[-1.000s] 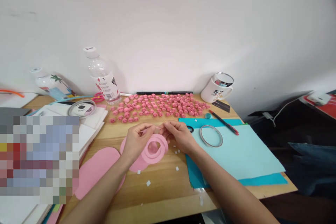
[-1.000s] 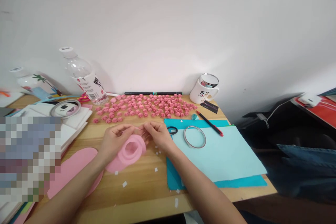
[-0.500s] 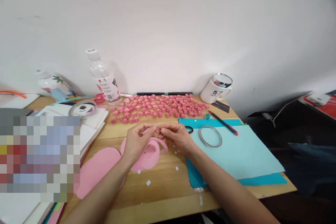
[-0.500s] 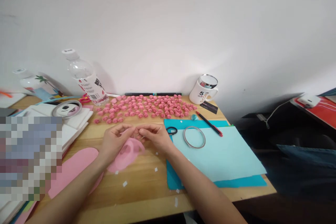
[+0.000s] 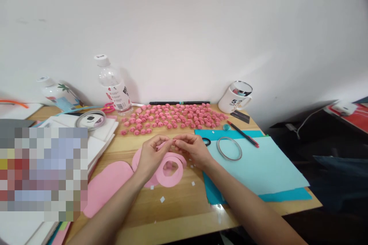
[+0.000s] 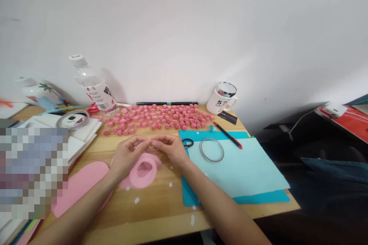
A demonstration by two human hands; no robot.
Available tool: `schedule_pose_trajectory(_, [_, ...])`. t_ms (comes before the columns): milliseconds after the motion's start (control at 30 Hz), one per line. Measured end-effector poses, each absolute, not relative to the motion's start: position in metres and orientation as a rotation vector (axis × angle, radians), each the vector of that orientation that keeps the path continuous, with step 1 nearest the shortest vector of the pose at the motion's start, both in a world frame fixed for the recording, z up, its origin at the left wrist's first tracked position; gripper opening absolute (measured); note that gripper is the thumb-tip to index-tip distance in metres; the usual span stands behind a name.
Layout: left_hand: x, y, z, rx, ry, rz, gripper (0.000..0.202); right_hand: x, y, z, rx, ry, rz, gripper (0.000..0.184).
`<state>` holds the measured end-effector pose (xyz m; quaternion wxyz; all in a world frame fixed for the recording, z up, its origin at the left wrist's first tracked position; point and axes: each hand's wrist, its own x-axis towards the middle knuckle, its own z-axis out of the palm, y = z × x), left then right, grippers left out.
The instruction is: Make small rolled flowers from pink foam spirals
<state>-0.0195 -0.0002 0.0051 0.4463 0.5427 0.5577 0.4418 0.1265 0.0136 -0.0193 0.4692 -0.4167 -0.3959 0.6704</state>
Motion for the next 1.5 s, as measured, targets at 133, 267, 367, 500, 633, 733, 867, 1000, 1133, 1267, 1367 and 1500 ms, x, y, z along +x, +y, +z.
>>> schedule_pose_trajectory(133, [-0.0209,0.0010,0.0029,1.320,1.390,1.087,0.016,0.1268,0.0136,-0.0188,-1.002,-0.989,1.654,0.016])
schedule_pose_trajectory(267, [-0.0216,0.0014,0.0022,1.299,1.394,1.089,0.016,0.1270,0.0137,-0.0191,-0.983,-0.986,1.657,0.016])
schedule_pose_trajectory(367, [-0.0214,0.0007,0.0034,1.281,1.389,1.080,0.016,0.1271,0.0138,-0.0199,-0.985,-1.006,1.658,0.018])
schedule_pose_trajectory(500, [-0.0214,0.0002,0.0040,1.292,1.391,1.096,0.017,0.1270,0.0136,-0.0195,-0.990,-1.029,1.646,0.019])
schedule_pose_trajectory(633, [-0.0216,0.0001,0.0021,1.336,1.396,1.106,0.017,0.1267,0.0127,-0.0172,-1.009,-1.019,1.628,0.016])
schedule_pose_trajectory(733, [-0.0213,-0.0003,0.0004,1.358,1.399,1.102,0.017,0.1263,0.0121,-0.0170,-1.012,-1.011,1.622,0.015])
schedule_pose_trajectory(867, [-0.0208,-0.0004,0.0012,1.387,1.404,1.088,0.018,0.1262,0.0118,-0.0199,-1.007,-1.022,1.606,0.014])
schedule_pose_trajectory(1000, [-0.0213,0.0006,0.0035,1.353,1.393,1.080,0.019,0.1280,0.0128,-0.0215,-1.016,-1.040,1.601,0.014])
schedule_pose_trajectory(1133, [-0.0224,0.0016,0.0033,1.298,1.390,1.097,0.020,0.1314,0.0153,-0.0191,-1.022,-1.005,1.617,0.026])
schedule_pose_trajectory(1267, [-0.0213,0.0013,0.0029,1.309,1.394,1.097,0.019,0.1331,0.0165,-0.0186,-1.031,-0.988,1.652,0.035])
schedule_pose_trajectory(1367, [-0.0201,0.0007,0.0031,1.337,1.407,1.093,0.018,0.1325,0.0158,-0.0204,-1.037,-0.982,1.666,0.035])
schedule_pose_trajectory(1500, [-0.0196,0.0007,0.0028,1.326,1.410,1.088,0.018,0.1320,0.0146,-0.0215,-1.041,-0.983,1.648,0.033])
